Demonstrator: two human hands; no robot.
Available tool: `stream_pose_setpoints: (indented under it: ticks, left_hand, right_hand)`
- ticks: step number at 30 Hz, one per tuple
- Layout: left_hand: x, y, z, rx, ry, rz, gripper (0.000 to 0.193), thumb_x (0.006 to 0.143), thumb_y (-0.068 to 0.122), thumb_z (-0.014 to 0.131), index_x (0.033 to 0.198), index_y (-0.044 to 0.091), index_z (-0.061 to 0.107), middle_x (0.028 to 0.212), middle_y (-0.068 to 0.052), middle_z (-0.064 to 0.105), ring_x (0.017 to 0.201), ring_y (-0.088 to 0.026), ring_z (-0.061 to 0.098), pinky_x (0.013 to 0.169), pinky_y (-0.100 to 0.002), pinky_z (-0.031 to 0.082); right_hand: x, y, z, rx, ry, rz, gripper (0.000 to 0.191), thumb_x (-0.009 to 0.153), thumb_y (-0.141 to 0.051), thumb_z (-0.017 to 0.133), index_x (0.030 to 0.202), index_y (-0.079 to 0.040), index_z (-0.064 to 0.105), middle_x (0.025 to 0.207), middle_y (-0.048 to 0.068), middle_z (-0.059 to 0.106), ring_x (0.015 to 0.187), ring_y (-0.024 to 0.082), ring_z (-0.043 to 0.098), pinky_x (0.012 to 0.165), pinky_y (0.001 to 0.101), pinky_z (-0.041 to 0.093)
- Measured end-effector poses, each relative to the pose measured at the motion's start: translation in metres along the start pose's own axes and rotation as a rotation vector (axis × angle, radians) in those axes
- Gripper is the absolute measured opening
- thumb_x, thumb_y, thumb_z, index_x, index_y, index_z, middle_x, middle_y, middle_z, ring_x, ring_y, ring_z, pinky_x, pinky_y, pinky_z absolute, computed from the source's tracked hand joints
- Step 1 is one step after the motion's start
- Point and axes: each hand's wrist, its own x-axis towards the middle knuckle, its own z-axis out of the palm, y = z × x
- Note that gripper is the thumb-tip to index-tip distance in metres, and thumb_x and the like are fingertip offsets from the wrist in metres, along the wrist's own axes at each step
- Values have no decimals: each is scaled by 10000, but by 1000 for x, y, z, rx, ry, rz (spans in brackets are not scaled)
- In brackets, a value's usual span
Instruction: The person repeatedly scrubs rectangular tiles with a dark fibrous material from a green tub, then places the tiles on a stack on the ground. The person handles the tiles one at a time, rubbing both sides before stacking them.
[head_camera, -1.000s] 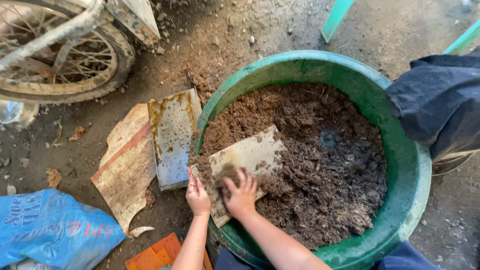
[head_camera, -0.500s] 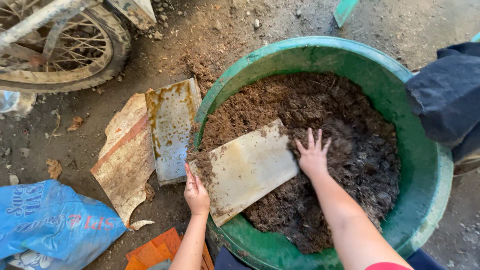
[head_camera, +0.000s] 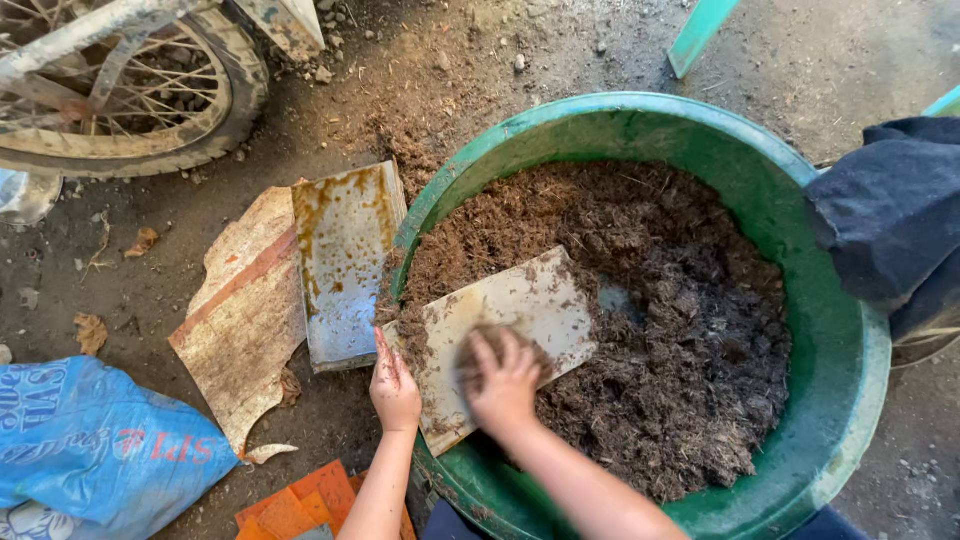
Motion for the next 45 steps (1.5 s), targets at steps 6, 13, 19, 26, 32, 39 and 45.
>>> stream_pose_setpoints:
  ticks: [6, 13, 19, 26, 32, 39, 45]
  left_hand:
    - [-3, -2, -1, 9, -11, -39, 625, 1036, 54, 506, 1623, 205, 358, 1219, -135, 717, 733, -189, 620, 711, -324, 535]
    - [-1, 2, -2, -33, 25, 39, 598, 1032, 38, 503, 1601, 170, 375, 1329, -139, 685, 793, -166, 638, 738, -300, 528]
    - [-2, -1, -1, -31, 30, 43, 595, 1037, 30, 504, 1606, 156, 383, 1383, -162, 649, 957, -216, 672, 826, -313, 540]
    - [-2, 0, -3, -3, 31, 51, 597, 1019, 34, 507, 1591, 157, 389, 1457, -165, 616, 910, -219, 698, 815, -325, 548]
    - [-4, 5, -5, 12, -11, -19, 595, 1042, 69, 493, 1606, 187, 347, 1460, -153, 611, 928, -212, 713, 802, -323, 547]
    - [-1, 3, -4, -4, 50, 155, 603, 1059, 54, 495, 1635, 156, 347, 1418, -211, 628, 992, -209, 666, 805, -309, 546]
    - [-9, -17, 0, -123, -20, -205, 618, 1075, 85, 497, 1664, 185, 341, 994, -228, 622, 737, -237, 524, 725, -311, 489]
  right_hand:
    - [14, 6, 1, 20, -4, -4, 656, 983, -388, 588, 1559, -490, 291, 1716, 92, -89, 1561, 382, -125, 1211, 691, -24]
    - [123, 135, -61, -256, 128, 198, 748, 978, -204, 516, 1623, -406, 196, 1700, 98, -104, 1530, 377, -104, 1168, 687, -100]
    - [105, 106, -2, 138, 396, 312, 593, 1013, -308, 543, 1563, -384, 335, 1719, 142, 8, 1551, 467, 26, 1221, 645, 3]
    - [-20, -6, 57, 268, 26, 29, 705, 972, -230, 576, 1577, -458, 295, 1685, 200, -89, 1521, 469, -71, 1212, 645, 12]
    - [0, 70, 31, 266, 25, 259, 744, 955, -110, 560, 1552, -508, 364, 1739, 101, -3, 1555, 456, -98, 1244, 629, -1]
    - [86, 196, -40, -390, 159, 250, 948, 895, -74, 613, 1646, -438, 162, 1713, 127, -170, 1526, 422, -192, 1132, 713, 84]
    - [114, 221, -92, -171, 375, 110, 1076, 740, -484, 801, 1654, -403, 239, 1748, 185, -68, 1595, 456, -53, 1165, 761, 144]
